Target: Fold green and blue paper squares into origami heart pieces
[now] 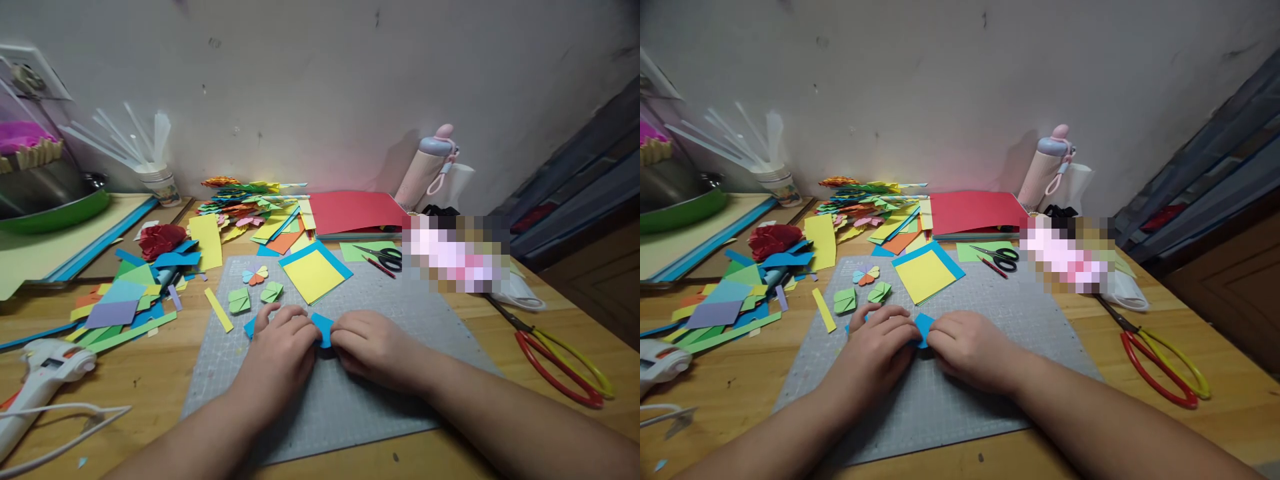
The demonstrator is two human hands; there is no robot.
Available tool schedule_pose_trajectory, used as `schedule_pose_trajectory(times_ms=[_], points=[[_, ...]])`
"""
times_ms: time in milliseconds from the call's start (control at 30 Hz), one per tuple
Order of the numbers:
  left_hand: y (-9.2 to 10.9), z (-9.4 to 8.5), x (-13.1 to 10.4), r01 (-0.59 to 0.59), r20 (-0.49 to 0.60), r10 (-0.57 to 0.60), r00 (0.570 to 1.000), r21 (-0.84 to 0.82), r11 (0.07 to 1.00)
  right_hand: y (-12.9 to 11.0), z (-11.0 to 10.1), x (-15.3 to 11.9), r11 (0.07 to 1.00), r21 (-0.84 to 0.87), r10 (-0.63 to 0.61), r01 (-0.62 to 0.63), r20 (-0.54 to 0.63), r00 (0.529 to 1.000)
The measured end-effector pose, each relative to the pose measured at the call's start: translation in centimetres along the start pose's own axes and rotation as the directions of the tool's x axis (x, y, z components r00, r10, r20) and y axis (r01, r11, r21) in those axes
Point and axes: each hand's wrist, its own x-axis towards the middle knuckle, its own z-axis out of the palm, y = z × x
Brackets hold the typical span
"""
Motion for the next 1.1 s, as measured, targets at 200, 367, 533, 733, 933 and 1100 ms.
schedule_pose_trajectory(times_ms=[200, 367, 533, 733, 933, 1100], points=[[0.5, -0.2, -0.3, -0.091, -0.021, 0.093, 0.995, 0.071, 0.993, 0.3, -0.3, 0.1, 0.998, 0.023, 0.063, -0.064, 0.031, 0.998], [0.6, 0.4, -0.6, -0.148, 0.068, 0.144, 0.987, 0.047, 0.988, 0.3, -0.1, 0.0, 0.995, 0.056, 0.073, -0.081, 0.128, 0.989], [0.3, 0.4, -0.5, -0.176, 0.111, 0.169, 0.979, 0.053, 0.983, 0.5, -1.3, -0.3, 0.979, 0.186, 0.040, -0.082, 0.218, 0.975], [-0.1, 0.3, -0.5, -0.206, 0.090, 0.198, 0.976, 0.096, 0.974, 0.6, -1.7, -0.6, 0.986, 0.158, 0.006, -0.052, 0.280, 0.960], [0.0, 0.3, -0.5, -0.193, 0.123, 0.181, 0.976, 0.095, 0.977, 0.0, -2.1, -0.6, 0.983, 0.167, 0.030, -0.073, 0.244, 0.969], [-0.2, 0.1, -0.4, -0.246, 0.154, 0.228, 0.961, 0.111, 0.963, -0.1, -2.4, -0.6, 0.979, 0.185, 0.036, -0.088, 0.268, 0.963]])
